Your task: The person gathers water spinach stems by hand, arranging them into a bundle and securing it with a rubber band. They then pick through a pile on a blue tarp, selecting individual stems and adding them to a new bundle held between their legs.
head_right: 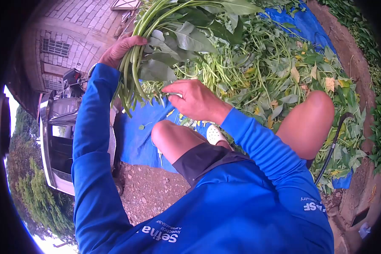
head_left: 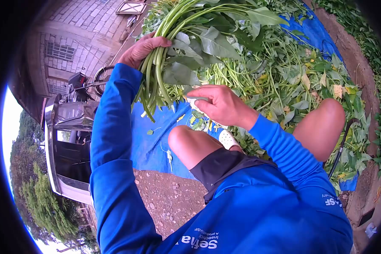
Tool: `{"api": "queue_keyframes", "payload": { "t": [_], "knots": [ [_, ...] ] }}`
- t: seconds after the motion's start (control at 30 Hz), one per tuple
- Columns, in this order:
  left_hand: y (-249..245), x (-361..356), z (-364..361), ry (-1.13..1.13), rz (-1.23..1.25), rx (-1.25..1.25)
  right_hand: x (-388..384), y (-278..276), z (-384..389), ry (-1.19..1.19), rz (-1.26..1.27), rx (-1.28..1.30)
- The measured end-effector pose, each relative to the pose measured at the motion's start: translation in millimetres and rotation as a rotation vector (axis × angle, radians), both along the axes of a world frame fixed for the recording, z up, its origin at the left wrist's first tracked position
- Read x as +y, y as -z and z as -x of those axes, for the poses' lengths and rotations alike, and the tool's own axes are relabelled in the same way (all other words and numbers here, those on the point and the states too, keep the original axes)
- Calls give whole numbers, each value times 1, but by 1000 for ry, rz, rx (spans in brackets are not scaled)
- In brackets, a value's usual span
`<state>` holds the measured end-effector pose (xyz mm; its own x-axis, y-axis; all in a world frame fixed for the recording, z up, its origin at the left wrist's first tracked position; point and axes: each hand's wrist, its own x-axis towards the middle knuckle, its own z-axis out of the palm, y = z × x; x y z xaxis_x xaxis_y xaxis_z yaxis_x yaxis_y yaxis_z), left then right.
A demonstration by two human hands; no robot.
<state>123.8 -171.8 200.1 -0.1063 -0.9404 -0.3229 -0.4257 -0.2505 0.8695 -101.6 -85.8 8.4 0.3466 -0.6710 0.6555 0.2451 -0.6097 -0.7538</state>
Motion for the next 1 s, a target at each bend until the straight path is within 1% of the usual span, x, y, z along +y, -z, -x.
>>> {"api": "queue_keyframes", "payload": {
  "t": [0.07, 0.1, 0.13, 0.23, 0.27, 0.3, 0.33, 0.37, 0.43, 0.47, 0.5, 0.53, 0.6, 0.63, 0.7, 0.73, 0.77, 0.8, 0.87, 0.9, 0.97, 1.0],
  "knots": [
    [10, -9, 7, -74, 41, 16, -1, 19, -52, 98, 50, -82],
    [14, -14, 8, -112, 66, 27, 2, 24, -63, 40, -49, -35],
    [16, -22, 6, -76, 36, 57, 5, 24, -65, -15, -149, 14],
    [34, -26, 3, -214, 53, 40, 34, 28, -40, -16, -302, 138],
    [46, -34, -6, -274, 63, 36, 48, 41, -37, -26, -275, 196],
    [60, -38, -8, -300, 107, 123, 58, 54, -27, -5, -259, 268],
    [66, -40, -3, -347, 92, 143, 61, 56, -8, -125, -269, 452],
    [80, -46, -5, -370, 121, 198, 55, 70, 10, -149, -144, 527],
    [104, -51, -22, -394, 149, 273, 19, 84, 59, 42, -79, 591],
    [115, -53, -28, -474, 175, 289, -12, 70, 98, 101, -80, 715],
    [127, -52, -33, -554, 195, 298, -44, 68, 135, 252, -145, 765],
    [137, -49, -38, -548, 186, 325, -73, 62, 173, 532, -74, 798],
    [161, -37, -47, -530, 143, 409, -99, 78, 224, 848, -142, 990],
    [166, -28, -33, -589, 164, 428, -107, 83, 236, 853, -230, 1057],
    [195, -25, -35, -612, 181, 475, -129, 95, 250, 860, -392, 1181],
    [203, -19, -29, -642, 127, 496, -140, 149, 246, 669, -376, 1291],
    [217, -18, -23, -666, 128, 508, -145, 224, 236, 473, -355, 1388],
    [232, -15, -17, -665, 124, 537, -136, 289, 221, 488, -447, 1463],
    [249, -3, 7, -686, 104, 570, -101, 298, 182, 677, -639, 1335],
    [254, 3, 25, -712, 89, 583, -82, 273, 167, 836, -719, 1127],
    [283, 10, 40, -733, 55, 623, -68, 290, 160, 884, -785, 973],
    [290, 15, 51, -757, 44, 651, -76, 296, 156, 899, -807, 892]
  ]
}}
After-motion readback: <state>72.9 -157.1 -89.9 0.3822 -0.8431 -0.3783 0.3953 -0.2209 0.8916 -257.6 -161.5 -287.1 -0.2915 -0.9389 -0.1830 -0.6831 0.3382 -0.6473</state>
